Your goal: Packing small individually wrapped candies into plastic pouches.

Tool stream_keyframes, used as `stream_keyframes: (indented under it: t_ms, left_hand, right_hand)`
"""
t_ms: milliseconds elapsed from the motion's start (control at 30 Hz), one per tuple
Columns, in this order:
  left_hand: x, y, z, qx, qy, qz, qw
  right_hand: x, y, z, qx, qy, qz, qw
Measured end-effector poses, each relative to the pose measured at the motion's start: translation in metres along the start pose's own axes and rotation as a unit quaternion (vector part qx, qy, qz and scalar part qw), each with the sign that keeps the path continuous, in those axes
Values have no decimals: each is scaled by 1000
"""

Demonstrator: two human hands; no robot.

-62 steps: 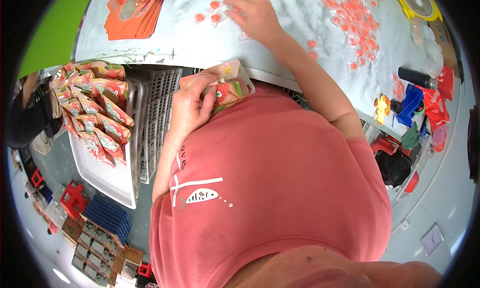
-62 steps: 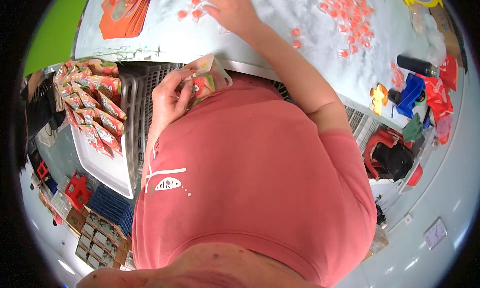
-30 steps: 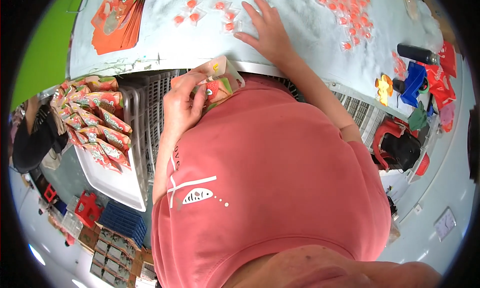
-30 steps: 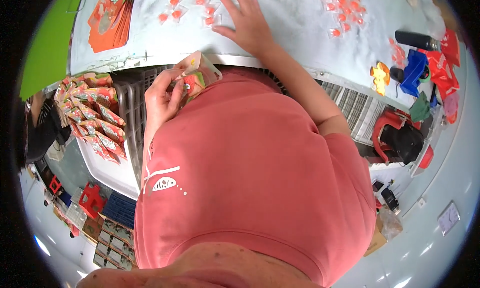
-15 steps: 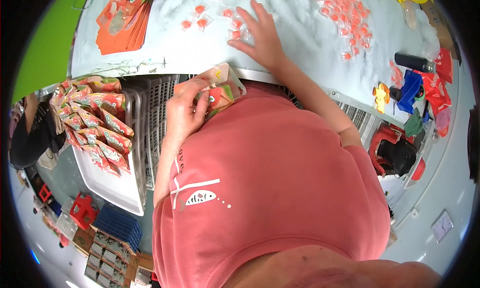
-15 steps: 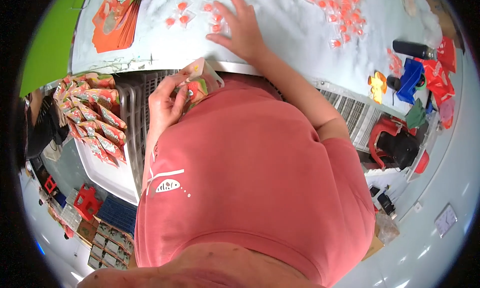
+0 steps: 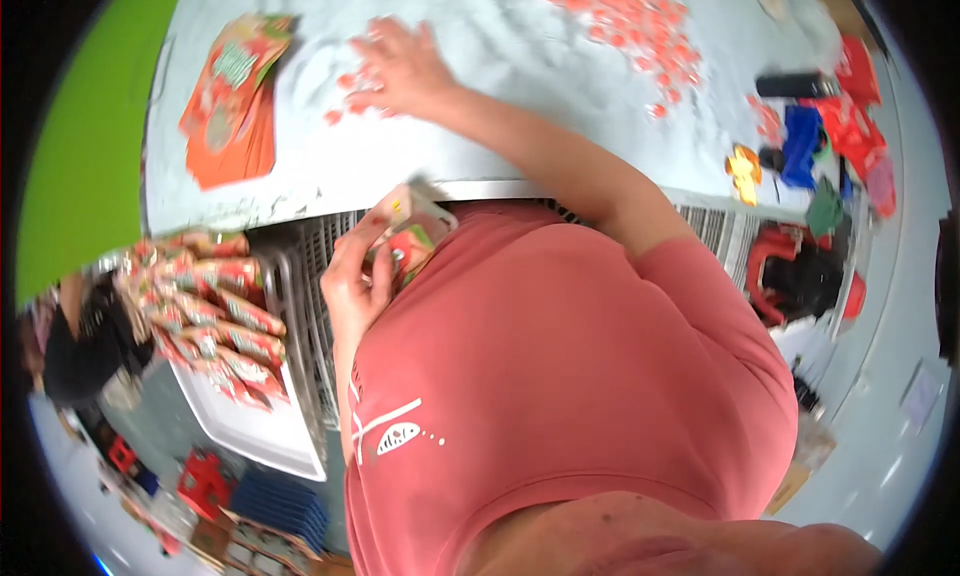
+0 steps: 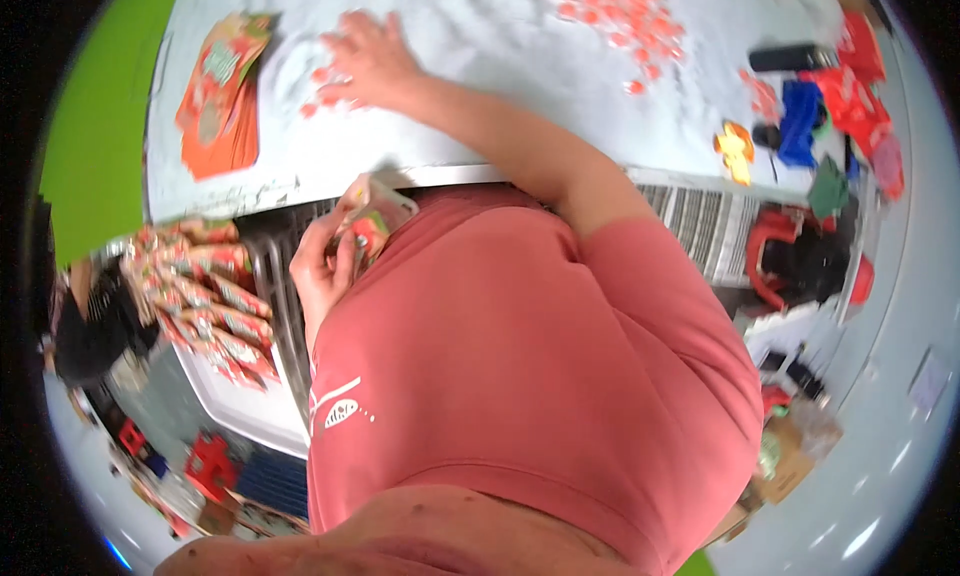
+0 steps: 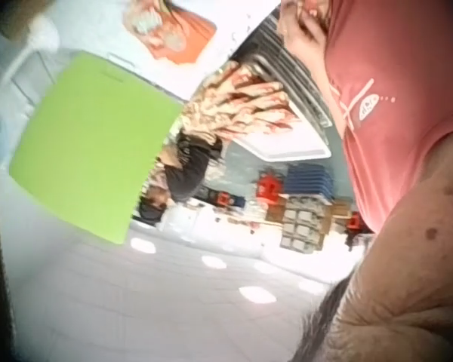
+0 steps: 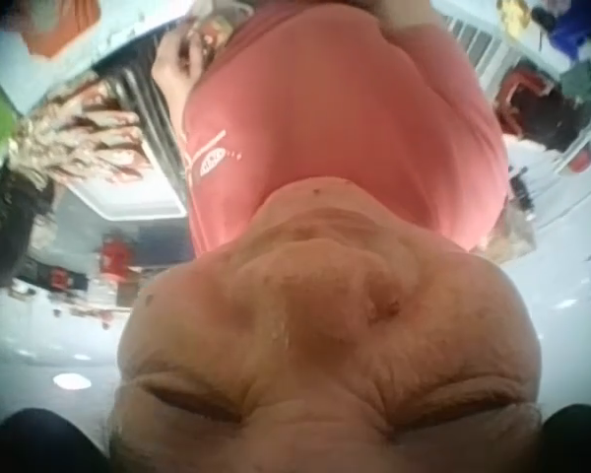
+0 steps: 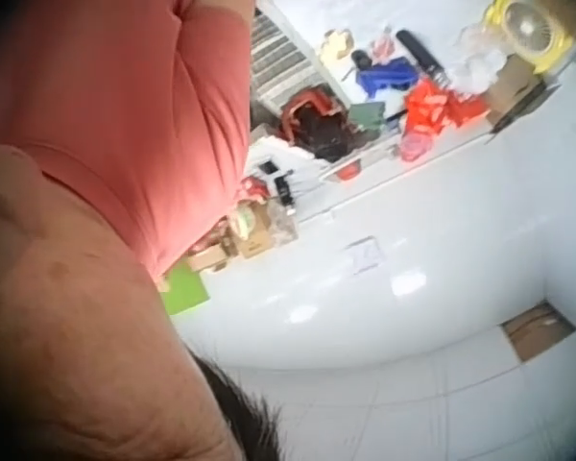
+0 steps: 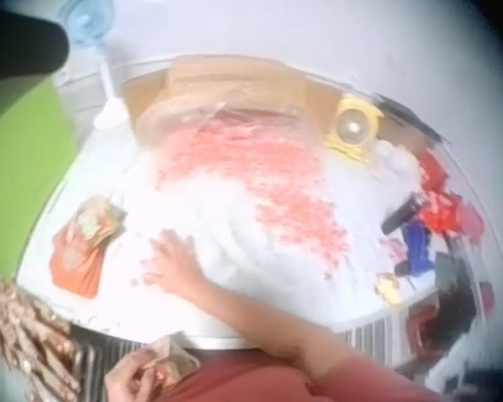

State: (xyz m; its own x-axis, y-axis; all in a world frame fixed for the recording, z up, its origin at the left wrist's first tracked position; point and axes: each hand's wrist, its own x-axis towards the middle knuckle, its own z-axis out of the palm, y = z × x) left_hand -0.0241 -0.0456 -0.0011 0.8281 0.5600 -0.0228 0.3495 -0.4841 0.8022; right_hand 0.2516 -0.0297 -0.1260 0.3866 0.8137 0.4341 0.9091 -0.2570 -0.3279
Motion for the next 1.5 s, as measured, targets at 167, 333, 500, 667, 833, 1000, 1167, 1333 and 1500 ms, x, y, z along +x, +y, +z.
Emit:
stream_keyframes:
  t_ms: [167, 333, 500, 667, 833, 1000, 1167, 1333, 1500]
  left_hand:
    - [0, 0, -2, 17, -18, -2, 1000]
    - [4, 1, -1, -12, -41, -23, 999]
    - [7, -1, 7, 13, -58, -4, 998]
    - [11, 0, 10, 9, -72, 14, 997]
    - [11, 11, 11, 39, -81, 6, 996]
    - [23, 5, 18, 81, -79, 74, 991]
    - [18, 17, 18, 70, -79, 46, 993]
    - [19, 28, 18, 49, -98, -31, 994]
    - [19, 16, 16, 68, -97, -3, 993]
  right_hand:
    - [12, -3, -16, 231, 121, 17, 965]
    - [-26, 127, -55, -298, 142, 58, 942]
    - [-57, 164, -110, -173, 16, 101, 979]
    - [-109, 141, -119, -226, 8, 4, 974]
    - [-147, 125, -156, -21, 126, 60, 990]
    - [-167, 106, -152, -246, 20, 3, 969]
    - [-164, 104, -170, 45, 119, 110, 986]
    - [-180, 102, -179, -80, -45, 126, 988]
    - [-193, 97, -185, 9, 200, 161, 967]
